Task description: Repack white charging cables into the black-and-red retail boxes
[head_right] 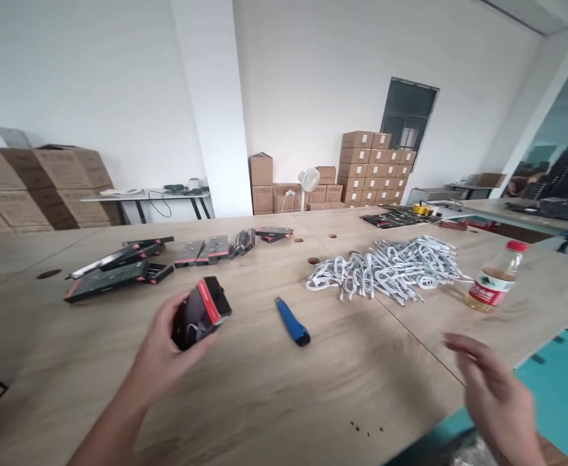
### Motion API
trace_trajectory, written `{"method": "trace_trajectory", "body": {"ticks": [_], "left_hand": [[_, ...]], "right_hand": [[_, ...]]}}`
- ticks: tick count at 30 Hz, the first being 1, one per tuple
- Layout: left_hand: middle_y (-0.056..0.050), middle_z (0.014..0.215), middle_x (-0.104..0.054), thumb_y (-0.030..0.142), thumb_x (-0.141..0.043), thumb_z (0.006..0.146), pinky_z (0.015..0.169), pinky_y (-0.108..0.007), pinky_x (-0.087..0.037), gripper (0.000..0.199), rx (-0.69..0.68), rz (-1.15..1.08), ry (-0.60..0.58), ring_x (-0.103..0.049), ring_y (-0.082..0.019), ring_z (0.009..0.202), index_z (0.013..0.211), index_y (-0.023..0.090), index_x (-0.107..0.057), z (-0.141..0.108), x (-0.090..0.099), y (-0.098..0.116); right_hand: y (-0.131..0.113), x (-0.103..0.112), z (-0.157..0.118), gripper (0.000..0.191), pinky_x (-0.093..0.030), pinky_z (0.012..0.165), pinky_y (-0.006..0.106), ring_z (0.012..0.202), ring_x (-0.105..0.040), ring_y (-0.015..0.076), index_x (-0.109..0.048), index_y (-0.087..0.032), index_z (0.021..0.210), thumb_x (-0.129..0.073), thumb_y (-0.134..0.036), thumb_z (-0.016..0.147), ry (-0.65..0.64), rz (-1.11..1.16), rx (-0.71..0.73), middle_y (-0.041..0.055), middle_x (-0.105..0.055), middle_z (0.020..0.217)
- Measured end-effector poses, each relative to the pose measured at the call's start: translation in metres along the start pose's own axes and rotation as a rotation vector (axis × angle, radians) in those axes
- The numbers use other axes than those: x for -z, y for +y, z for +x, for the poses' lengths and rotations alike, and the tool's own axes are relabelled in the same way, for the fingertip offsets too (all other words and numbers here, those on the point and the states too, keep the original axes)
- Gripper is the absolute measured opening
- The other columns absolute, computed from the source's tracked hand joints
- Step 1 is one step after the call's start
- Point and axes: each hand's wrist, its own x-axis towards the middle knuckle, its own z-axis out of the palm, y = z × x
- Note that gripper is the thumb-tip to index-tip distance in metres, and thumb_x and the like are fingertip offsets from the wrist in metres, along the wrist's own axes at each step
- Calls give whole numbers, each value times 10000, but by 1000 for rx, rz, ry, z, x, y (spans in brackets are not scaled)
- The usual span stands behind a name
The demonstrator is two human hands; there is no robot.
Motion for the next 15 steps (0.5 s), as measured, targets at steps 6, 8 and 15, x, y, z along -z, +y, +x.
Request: {"method": "trace_trajectory", "body": {"ticks": [6,8,15], "left_hand": [[-98,1314,-652,230,-638,762,1219,-613,-67,624,-283,327,-109,-604,-302,1247,1340,268,-404,-8,-4,-3],[-104,1308,-655,190,-619,739,1215,-609,-56,638,-287,368,-108,-604,-307,1248,1337,257,-405,-10,-3,-5],[-93,1358,-637,138,-577,680,1215,-587,-55,751,-203,404,-219,-571,-301,1287,1403,255,-414,-16,-15,4]], "right_hand": [[-181,-152,-12,455,-527,975,431,1143,-674,272,-624,-283,1331,-612,-482,922,-987,633,127,79,-746,1171],[-214,-204,-34,363,-551,889,391,1012,-702,258,-685,-244,1198,-659,-414,878,-1126,775,166,49,-757,1046],[-212,-259,-93,288,-505,879,380,978,-651,260,-664,-160,1087,-590,-362,896,-1082,885,131,74,-716,1019]]}}
